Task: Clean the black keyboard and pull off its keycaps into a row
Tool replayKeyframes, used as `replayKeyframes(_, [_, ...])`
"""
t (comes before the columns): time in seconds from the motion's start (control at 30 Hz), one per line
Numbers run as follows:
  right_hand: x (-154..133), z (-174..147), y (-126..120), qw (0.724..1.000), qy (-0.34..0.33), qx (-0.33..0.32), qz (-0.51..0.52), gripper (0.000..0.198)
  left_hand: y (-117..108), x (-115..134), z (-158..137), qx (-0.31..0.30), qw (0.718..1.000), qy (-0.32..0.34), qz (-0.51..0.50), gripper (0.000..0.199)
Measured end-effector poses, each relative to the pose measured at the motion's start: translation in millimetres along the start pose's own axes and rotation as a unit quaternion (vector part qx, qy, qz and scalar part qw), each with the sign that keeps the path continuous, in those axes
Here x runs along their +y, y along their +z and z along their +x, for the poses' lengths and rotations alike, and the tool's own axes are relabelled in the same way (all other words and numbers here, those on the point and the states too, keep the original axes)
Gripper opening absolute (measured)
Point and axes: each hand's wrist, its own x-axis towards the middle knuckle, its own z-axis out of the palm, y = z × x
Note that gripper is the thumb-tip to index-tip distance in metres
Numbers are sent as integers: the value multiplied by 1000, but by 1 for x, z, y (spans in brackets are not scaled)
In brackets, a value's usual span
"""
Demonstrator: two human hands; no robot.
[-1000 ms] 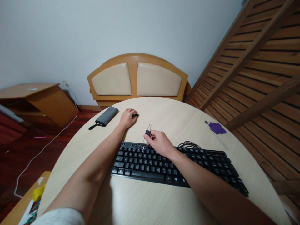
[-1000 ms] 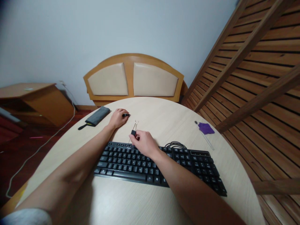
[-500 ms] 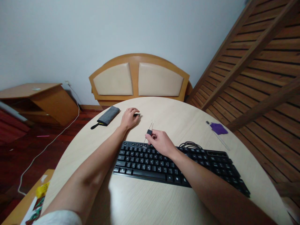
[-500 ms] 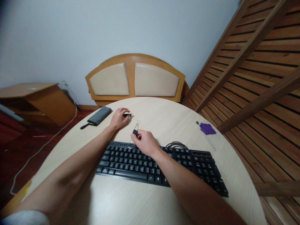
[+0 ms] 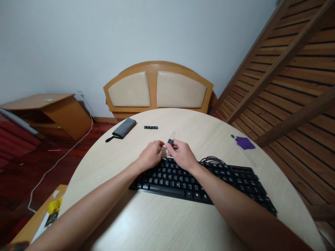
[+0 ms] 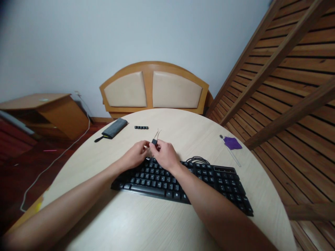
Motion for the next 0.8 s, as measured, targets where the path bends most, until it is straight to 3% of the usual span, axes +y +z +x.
replayKeyframes(0.23, [-37, -3, -25, 991, -21, 5, -134, 29, -1, 8, -23, 6, 1000, 6, -23, 18])
replayKeyframes(0.4, [-41, -1, -38, 983, -14, 11, -184, 31, -2, 4, -23, -2, 999, 1, -52, 19])
replayKeyframes(0.8, [-10, 1, -10, 991, -41, -19, -125, 27, -17, -11, -32, -12, 999, -14, -42, 19])
